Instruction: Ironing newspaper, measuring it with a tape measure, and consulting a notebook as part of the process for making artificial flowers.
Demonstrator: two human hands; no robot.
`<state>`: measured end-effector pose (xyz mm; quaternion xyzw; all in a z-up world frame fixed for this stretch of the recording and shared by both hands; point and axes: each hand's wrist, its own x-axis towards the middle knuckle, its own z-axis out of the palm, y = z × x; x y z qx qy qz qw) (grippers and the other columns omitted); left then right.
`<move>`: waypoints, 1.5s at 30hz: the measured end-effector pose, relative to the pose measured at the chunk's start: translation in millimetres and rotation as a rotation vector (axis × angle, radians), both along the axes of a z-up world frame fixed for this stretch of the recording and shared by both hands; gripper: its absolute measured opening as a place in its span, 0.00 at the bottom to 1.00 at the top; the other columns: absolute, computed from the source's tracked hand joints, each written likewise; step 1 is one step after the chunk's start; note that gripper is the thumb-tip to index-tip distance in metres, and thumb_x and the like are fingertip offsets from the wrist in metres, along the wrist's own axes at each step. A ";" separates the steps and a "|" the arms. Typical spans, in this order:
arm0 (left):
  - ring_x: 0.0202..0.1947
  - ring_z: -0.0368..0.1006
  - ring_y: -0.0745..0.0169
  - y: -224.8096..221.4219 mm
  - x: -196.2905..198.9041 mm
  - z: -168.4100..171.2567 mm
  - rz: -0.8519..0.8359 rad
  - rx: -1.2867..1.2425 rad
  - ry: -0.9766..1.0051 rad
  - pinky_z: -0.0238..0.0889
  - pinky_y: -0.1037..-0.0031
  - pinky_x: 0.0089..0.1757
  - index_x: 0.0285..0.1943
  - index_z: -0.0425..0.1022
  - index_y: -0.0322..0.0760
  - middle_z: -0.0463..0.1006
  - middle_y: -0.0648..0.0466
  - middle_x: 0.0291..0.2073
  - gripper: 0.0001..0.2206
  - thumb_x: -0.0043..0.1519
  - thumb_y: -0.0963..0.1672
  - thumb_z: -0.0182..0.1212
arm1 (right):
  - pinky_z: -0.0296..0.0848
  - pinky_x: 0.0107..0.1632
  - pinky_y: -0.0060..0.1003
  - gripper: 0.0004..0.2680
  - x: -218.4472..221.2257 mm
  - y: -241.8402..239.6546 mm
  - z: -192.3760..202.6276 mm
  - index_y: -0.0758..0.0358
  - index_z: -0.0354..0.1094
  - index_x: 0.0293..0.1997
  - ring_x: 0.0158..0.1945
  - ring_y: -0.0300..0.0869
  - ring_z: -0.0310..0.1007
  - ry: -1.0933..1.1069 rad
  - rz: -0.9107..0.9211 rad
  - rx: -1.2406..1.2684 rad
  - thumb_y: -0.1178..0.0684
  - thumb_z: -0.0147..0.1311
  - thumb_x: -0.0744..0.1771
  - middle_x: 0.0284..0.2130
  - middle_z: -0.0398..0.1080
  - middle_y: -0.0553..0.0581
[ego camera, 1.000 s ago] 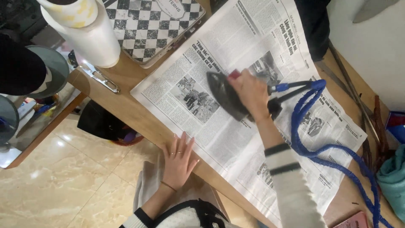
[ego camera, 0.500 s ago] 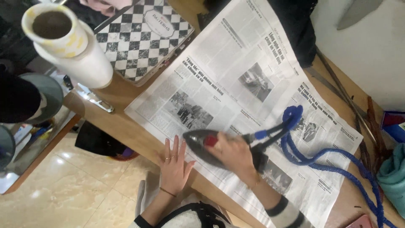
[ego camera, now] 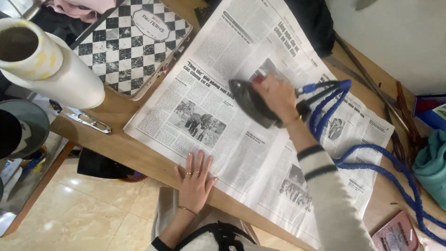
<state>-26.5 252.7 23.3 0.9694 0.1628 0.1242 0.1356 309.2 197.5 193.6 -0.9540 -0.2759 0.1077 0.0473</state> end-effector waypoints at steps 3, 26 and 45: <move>0.79 0.29 0.48 1.9 -1.4 -1.1 0.013 0.071 0.068 0.29 0.35 0.66 0.81 0.38 0.58 0.36 0.57 0.80 0.35 0.65 0.61 0.37 | 0.65 0.23 0.27 0.22 26.5 -2.5 -16.1 0.53 0.58 0.64 0.21 0.36 0.68 -0.066 0.037 0.062 0.31 0.41 0.70 0.23 0.68 0.49; 0.74 0.56 0.46 67.1 2.1 -6.0 0.411 0.074 -0.102 0.35 0.33 0.63 0.73 0.65 0.54 0.62 0.50 0.74 0.32 0.62 0.63 0.47 | 0.76 0.41 0.54 0.20 -32.9 95.9 -57.0 0.55 0.64 0.45 0.35 0.60 0.79 -0.189 0.218 0.133 0.28 0.44 0.67 0.31 0.76 0.61; 0.73 0.52 0.35 69.4 -4.2 -9.9 0.404 -0.049 -0.194 0.43 0.32 0.60 0.75 0.58 0.44 0.57 0.42 0.74 0.35 0.63 0.62 0.48 | 0.72 0.49 0.59 0.27 -139.5 150.7 -4.9 0.71 0.61 0.57 0.42 0.66 0.78 0.078 0.546 0.173 0.29 0.39 0.69 0.36 0.75 0.75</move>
